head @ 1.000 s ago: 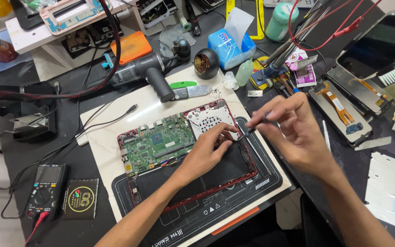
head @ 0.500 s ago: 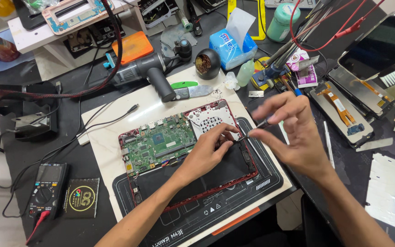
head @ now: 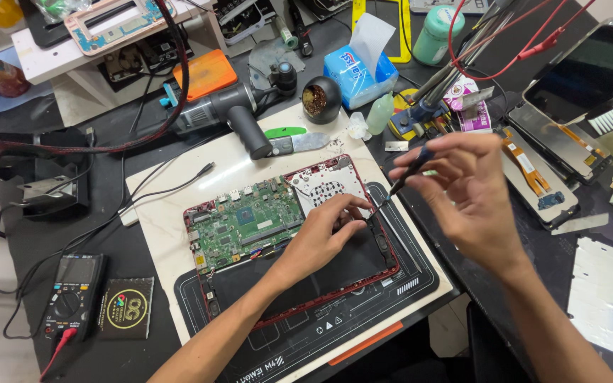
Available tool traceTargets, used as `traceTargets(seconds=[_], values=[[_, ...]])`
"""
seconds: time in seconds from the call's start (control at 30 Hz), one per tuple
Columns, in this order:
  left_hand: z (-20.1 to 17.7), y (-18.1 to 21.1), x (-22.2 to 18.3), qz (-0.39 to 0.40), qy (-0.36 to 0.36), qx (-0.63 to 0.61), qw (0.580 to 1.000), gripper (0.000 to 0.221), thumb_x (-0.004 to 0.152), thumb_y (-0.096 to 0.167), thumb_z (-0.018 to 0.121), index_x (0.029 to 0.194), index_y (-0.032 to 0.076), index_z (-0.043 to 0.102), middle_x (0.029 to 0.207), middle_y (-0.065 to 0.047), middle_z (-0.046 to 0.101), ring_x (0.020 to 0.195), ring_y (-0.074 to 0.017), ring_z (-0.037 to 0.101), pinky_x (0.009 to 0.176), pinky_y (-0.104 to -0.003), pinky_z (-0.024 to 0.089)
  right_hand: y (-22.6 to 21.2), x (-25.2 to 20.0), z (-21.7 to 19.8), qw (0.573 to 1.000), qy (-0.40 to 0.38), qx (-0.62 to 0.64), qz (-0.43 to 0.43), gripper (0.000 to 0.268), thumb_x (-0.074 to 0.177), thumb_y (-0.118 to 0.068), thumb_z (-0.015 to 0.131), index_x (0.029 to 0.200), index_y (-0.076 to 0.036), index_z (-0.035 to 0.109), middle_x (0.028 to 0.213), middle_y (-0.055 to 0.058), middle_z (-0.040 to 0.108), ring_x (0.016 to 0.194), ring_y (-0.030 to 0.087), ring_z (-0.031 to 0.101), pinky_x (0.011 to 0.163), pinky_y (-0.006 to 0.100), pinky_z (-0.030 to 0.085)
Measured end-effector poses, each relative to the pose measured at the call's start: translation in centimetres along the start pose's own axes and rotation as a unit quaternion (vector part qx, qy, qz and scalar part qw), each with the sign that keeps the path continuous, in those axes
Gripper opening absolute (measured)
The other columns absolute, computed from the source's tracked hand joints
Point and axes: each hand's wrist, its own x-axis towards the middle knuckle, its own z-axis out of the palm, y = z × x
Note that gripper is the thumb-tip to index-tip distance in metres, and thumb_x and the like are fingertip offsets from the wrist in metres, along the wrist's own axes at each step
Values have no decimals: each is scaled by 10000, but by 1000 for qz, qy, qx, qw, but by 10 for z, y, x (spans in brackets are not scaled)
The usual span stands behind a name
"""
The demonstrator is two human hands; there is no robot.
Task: The person prys open the bottom case of a laptop with a tool, removes a battery unit by hand, and then uses a screwdriver to loosen screws and disconnect small internal cables from the motherboard.
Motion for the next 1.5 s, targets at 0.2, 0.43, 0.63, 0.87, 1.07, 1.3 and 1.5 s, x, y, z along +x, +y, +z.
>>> traceTargets(seconds=[0.2,0.43,0.63,0.87,1.07,1.3,1.5], values=[[1,-4,0,10,2,30,1000,190,939,148,708,1080,21,712,921,-70,655,748,-166,580,707,-317,489,-4,4,-13,998,41,43,18,475,1030,112,593,1374,-89,333,1264,191,636,1164,269,716,1014,369,618],[1,-4,1,8,-1,38,999,179,954,182,694,1007,11,697,901,-54,649,723,-145,572,683,-301,480,1,8,-25,996,52,75,12,493,1047,108,604,1410,-88,334,1214,181,634,1121,258,722,1053,387,629],[1,0,4,-22,10,31,999,169,928,191,726,970,28,717,821,-21,618,671,-115,479,623,-280,435,-7,9,-55,996,83,12,34,477,1042,116,639,1389,-50,358,1197,142,616,1110,218,703,1018,352,615],[4,4,6,-26,3,57,998,144,901,166,752,952,33,724,805,-27,593,676,-109,484,627,-276,429,-5,2,-87,993,94,23,71,518,1027,78,627,1450,-58,362,1191,135,625,1105,227,712,917,323,609],[7,26,11,-5,-2,57,998,147,896,164,752,945,30,719,874,-20,671,715,-123,542,661,-287,464,-1,5,-84,990,78,66,93,510,1004,48,602,1435,-75,360,1228,170,644,1086,235,711,903,356,648],[16,50,32,45,-32,27,998,158,919,195,748,947,40,736,887,-21,720,786,-112,618,705,-278,478,9,7,-72,985,34,107,128,539,990,22,591,1452,-83,333,1228,179,634,1101,253,709,884,376,626],[33,61,43,36,-46,-1,998,173,902,214,754,933,45,739,866,-15,679,731,-107,571,664,-273,471,12,6,-69,983,21,124,133,550,985,17,593,1454,-86,326,1233,199,641,1101,263,710,913,390,634]])
